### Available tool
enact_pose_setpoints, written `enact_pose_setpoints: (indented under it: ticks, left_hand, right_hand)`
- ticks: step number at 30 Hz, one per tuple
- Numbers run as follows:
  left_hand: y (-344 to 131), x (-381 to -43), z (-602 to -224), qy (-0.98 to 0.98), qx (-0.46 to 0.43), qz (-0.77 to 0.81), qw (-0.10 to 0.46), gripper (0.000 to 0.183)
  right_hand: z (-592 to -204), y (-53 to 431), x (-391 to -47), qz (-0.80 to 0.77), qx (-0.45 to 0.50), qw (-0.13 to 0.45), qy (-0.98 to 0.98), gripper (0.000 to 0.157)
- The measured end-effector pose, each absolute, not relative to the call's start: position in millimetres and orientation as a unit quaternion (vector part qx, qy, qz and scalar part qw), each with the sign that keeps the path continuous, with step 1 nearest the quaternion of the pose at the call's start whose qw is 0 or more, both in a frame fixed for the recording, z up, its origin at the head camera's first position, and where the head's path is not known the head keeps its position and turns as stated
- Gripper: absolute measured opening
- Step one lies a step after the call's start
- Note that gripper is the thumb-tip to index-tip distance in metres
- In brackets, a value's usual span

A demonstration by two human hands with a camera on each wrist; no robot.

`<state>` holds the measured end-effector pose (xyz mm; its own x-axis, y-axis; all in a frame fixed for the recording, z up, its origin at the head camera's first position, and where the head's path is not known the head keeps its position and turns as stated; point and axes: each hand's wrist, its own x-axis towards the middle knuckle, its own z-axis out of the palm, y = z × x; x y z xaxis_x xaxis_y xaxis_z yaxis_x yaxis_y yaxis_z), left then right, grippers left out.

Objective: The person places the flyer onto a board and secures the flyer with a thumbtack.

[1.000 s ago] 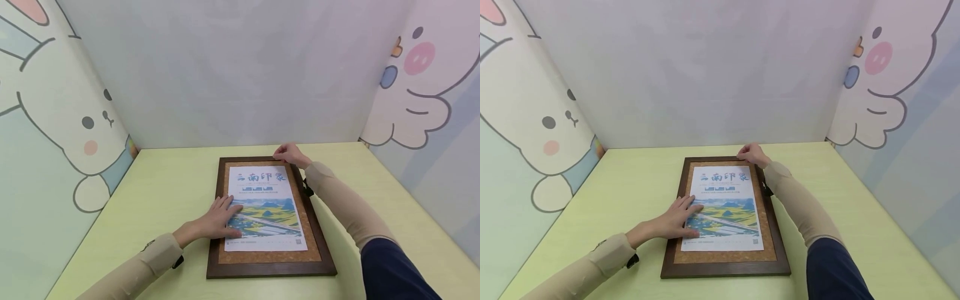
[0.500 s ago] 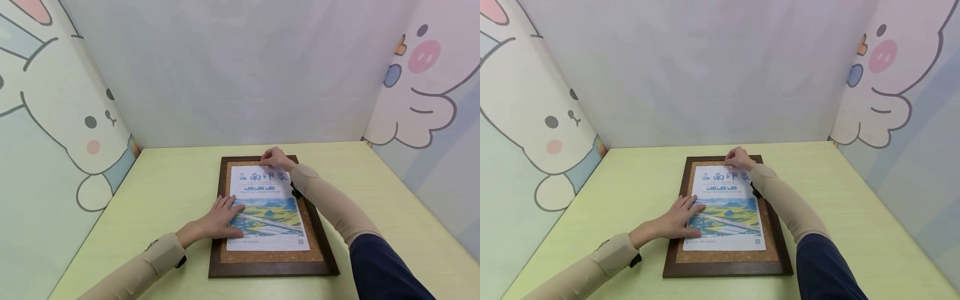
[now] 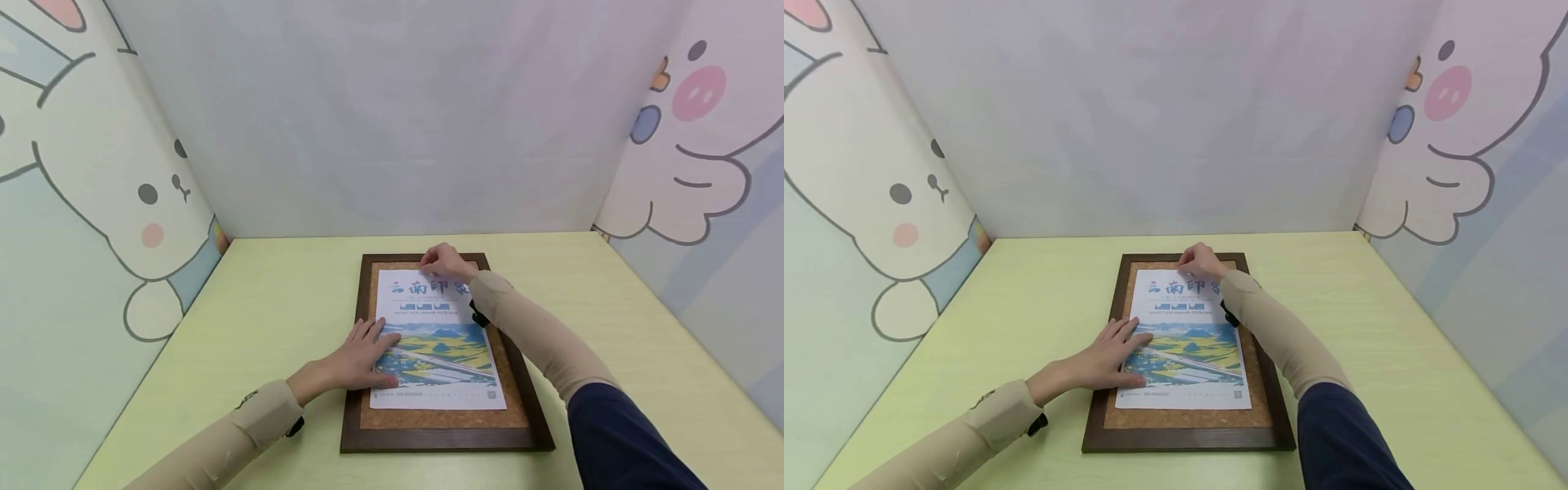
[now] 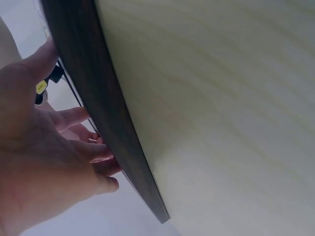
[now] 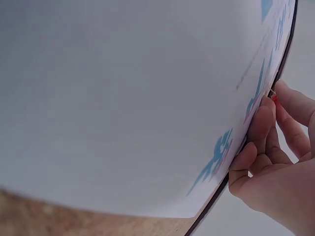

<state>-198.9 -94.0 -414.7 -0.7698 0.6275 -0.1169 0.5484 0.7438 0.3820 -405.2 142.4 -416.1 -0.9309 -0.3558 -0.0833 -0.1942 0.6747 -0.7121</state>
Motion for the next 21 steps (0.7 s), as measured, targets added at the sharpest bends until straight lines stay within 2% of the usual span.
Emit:
enact_pose_setpoints:
  ticks: [21]
  left_hand:
    - [-94.7, -200.2, -418.9, 0.927, 0.314, 0.162, 0.124, 0.077]
  right_hand:
    - [-418.3, 137.9, -402.9, -0.363, -0.155, 0.087, 0.914, 0.011]
